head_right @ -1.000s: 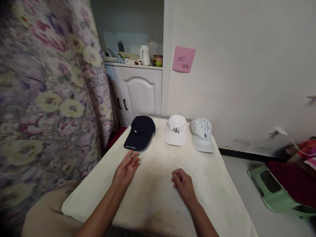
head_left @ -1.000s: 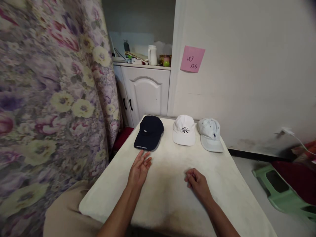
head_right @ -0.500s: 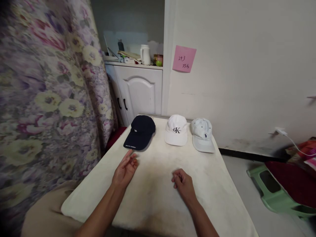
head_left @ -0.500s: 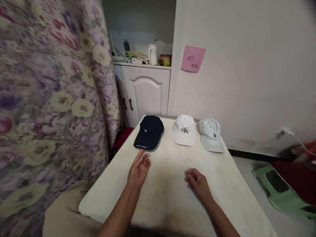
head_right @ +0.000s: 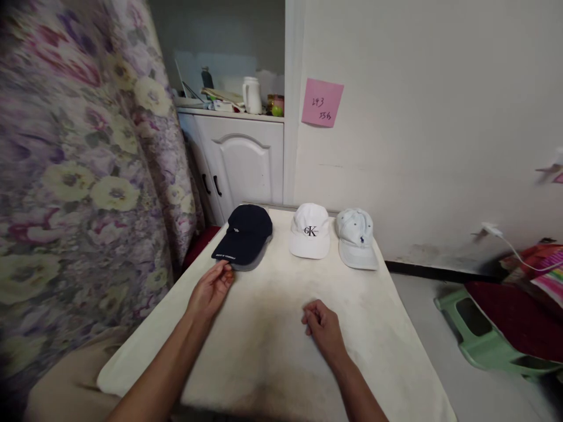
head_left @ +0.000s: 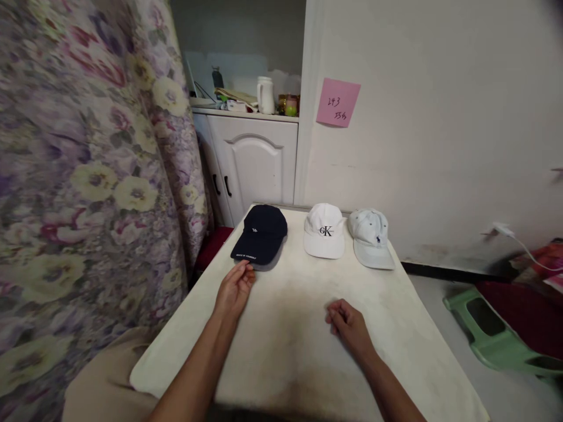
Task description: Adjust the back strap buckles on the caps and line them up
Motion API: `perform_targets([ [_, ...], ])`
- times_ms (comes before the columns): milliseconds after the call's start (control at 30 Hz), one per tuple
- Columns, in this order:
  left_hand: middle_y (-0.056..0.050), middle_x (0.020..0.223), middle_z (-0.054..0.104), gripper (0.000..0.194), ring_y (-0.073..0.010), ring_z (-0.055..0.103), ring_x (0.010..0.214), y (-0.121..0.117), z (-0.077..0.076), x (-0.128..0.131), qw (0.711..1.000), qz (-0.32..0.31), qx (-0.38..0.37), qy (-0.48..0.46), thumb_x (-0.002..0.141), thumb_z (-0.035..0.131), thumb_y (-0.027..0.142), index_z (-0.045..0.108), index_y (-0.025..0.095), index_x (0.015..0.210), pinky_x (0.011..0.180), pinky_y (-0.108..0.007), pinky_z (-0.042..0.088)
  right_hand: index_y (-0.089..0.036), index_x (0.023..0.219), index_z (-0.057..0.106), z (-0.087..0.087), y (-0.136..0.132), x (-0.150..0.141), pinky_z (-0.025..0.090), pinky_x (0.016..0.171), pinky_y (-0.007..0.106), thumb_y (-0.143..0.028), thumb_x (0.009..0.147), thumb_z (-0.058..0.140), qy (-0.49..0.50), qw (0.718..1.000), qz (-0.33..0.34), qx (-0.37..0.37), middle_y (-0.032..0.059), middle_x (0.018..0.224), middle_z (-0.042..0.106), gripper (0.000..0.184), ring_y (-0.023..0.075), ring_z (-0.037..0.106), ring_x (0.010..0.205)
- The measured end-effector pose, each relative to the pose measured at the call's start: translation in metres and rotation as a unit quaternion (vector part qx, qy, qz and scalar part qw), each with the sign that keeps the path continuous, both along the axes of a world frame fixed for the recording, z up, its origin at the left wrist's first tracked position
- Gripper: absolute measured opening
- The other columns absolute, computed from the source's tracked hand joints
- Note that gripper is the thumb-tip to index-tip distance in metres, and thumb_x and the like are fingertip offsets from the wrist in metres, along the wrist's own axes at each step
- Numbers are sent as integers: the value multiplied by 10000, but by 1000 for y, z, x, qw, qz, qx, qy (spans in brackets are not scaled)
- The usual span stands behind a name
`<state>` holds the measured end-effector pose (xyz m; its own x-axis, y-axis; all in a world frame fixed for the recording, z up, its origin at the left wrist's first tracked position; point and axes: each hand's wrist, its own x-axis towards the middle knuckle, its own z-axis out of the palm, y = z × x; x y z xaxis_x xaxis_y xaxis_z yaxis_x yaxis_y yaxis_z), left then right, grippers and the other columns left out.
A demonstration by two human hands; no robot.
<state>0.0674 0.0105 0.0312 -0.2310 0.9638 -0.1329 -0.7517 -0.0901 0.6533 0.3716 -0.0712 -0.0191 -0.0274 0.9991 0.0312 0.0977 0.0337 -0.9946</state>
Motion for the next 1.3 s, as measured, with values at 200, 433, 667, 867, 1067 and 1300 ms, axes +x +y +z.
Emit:
perform_targets([
  [200,-76,802,739,140,-172,723,775,24,21,0,1000,7,7,0,884,565,42,673,118,837,800,-303,594,-189,830,606,2,1,0,412,491,241,-423,869,606,-1,1000,-2,6,1,685,657,237,115,531,493],
  [433,-102,911,756,191,-222,744,843,57,41,1,998,-22,-32,-44,932,534,114,639,149,1088,837,-418,599,-197,801,596,5,2,-2,413,484,244,-387,849,602,-8,1000,-7,-3,-9,655,644,196,123,538,479],
  [667,-74,958,780,330,-173,748,850,67,60,16,997,-20,12,-75,951,459,55,622,169,1214,812,-339,616,-189,809,610,4,2,-1,415,497,241,-339,837,613,8,1000,-2,-6,-12,655,651,152,120,549,486],
  [867,-51,981,797,398,-149,751,853,41,68,52,993,-44,52,-92,977,413,27,613,206,1271,836,-310,613,-182,781,632,7,6,0,411,463,234,-454,795,691,64,998,-6,-18,6,639,680,279,117,545,459],
  [1067,-80,982,798,368,-189,761,879,-41,29,121,977,-166,-41,-130,970,470,57,620,190,1279,820,-309,618,-187,1073,675,18,8,12,570,795,372,-571,767,741,215,976,-5,-17,126,1045,758,495,237,721,900],
  [1300,-71,993,796,408,-211,751,958,-112,-18,165,949,-222,-139,-172,880,575,-30,660,205,1203,903,-341,598,-238,1175,679,43,1,30,467,1067,467,-455,777,762,413,910,-24,29,93,1272,695,461,297,610,1230],
])
